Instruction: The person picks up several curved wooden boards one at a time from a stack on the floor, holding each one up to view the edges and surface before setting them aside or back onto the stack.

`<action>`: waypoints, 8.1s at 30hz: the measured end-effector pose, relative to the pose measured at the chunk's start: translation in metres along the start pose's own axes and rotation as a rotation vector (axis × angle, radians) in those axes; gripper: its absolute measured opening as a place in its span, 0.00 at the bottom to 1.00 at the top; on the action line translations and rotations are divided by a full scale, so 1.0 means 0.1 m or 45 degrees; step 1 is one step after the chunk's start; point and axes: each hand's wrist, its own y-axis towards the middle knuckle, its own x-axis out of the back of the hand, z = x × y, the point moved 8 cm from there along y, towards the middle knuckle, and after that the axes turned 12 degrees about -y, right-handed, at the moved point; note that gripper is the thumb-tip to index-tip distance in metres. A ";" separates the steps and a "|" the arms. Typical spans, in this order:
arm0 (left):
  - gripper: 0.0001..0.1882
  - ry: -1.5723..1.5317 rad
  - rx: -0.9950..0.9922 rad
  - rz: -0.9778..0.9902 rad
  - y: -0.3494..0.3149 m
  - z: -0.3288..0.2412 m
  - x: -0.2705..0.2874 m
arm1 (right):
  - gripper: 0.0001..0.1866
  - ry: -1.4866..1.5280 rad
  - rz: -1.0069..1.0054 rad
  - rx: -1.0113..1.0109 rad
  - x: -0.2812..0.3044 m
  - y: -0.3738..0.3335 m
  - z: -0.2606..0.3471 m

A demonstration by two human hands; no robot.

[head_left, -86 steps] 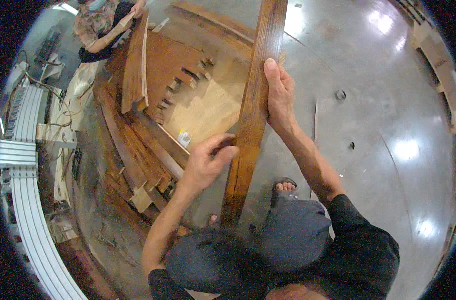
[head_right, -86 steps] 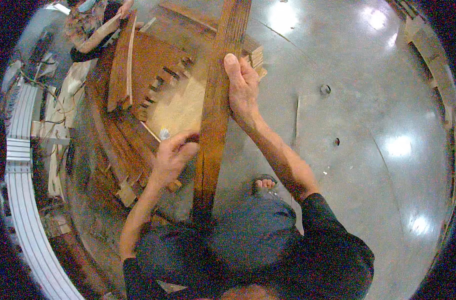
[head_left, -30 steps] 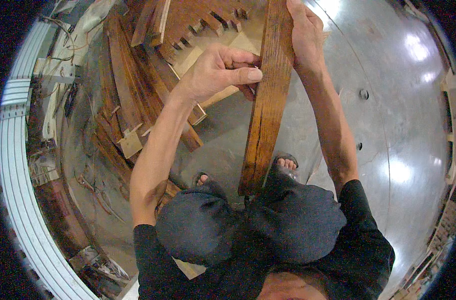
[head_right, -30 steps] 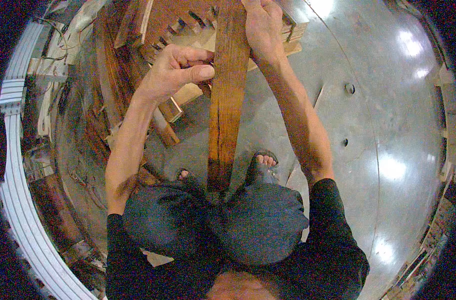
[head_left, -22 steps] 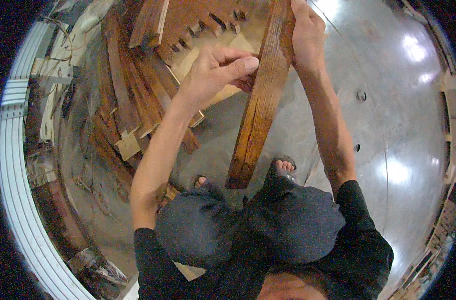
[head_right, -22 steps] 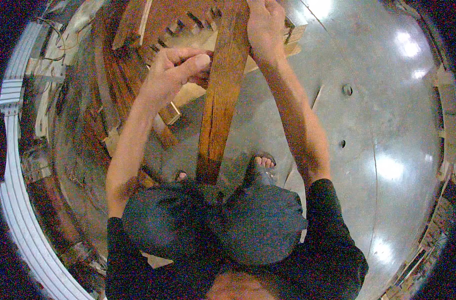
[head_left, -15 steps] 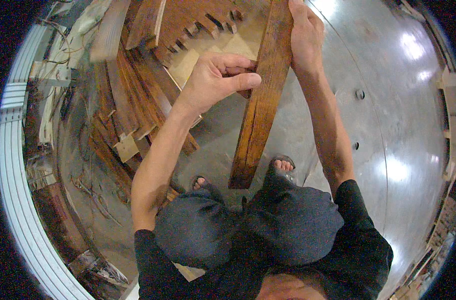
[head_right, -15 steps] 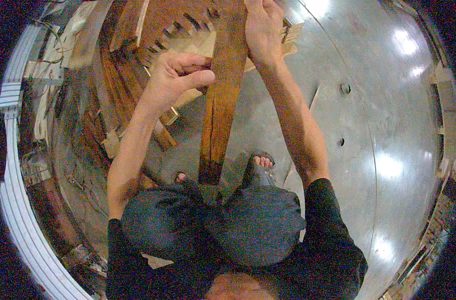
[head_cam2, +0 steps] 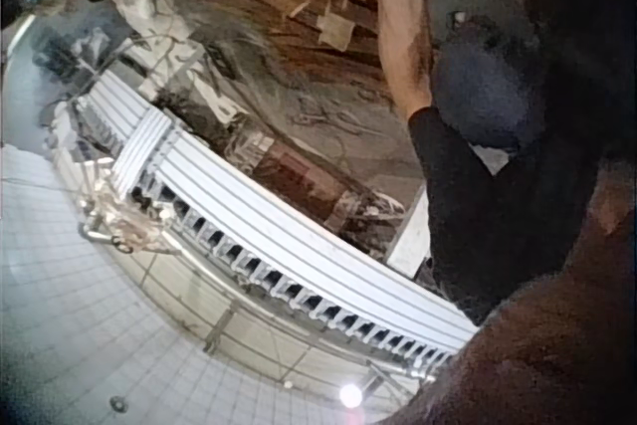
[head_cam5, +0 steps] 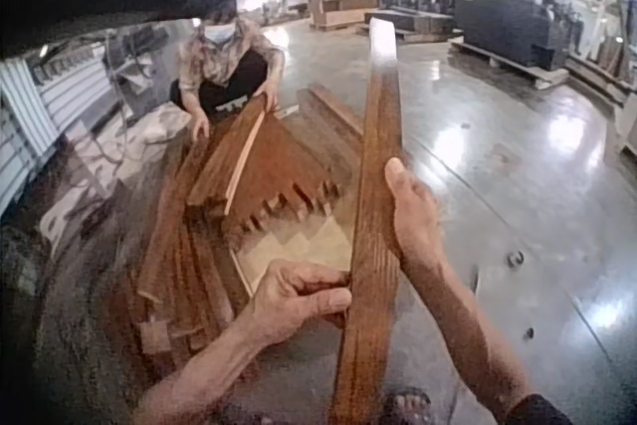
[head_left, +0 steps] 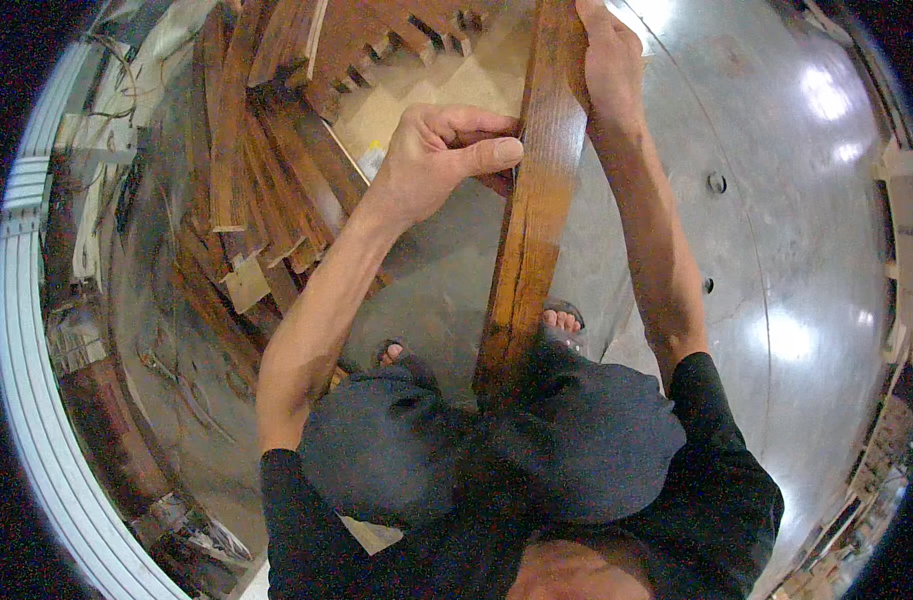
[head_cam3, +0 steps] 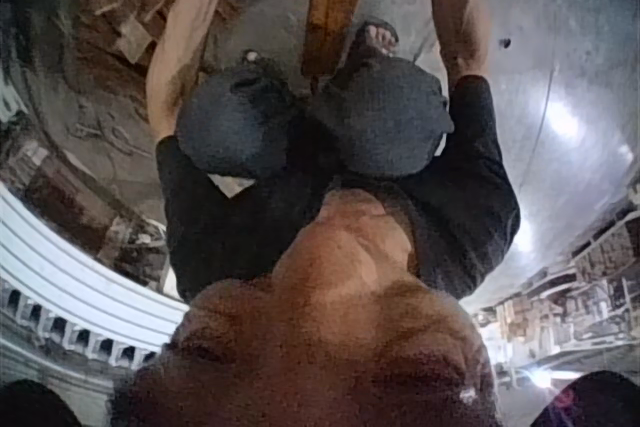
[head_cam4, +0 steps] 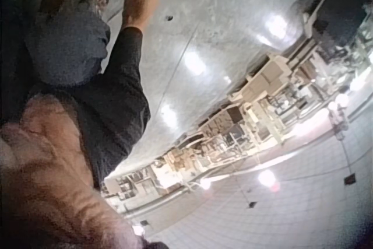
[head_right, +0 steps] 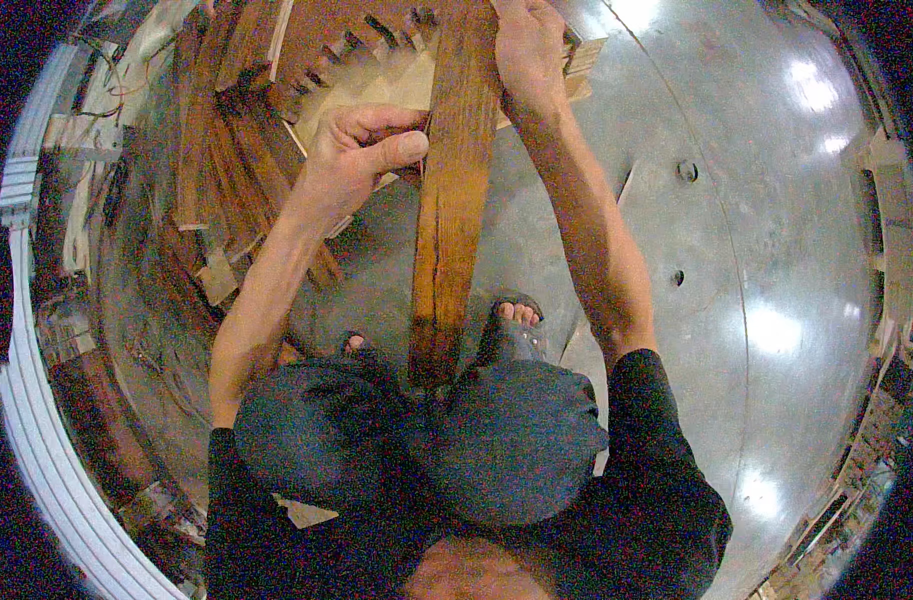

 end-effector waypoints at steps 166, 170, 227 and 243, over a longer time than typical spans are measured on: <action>0.20 1.066 -0.425 -0.604 -1.15 -0.90 0.26 | 0.32 -0.164 0.837 0.628 -0.47 -0.75 0.16; 0.20 0.784 -0.793 -0.713 -0.65 -1.55 0.07 | 0.39 -0.349 0.996 0.739 -1.03 -1.62 0.12; 0.20 0.053 -0.679 -1.422 -1.46 -0.86 1.41 | 0.42 -0.010 1.186 0.185 -1.53 -2.07 -0.03; 0.16 -0.042 -0.042 -1.143 -0.91 0.12 2.05 | 0.39 -0.375 0.961 0.376 -1.61 -1.92 -0.31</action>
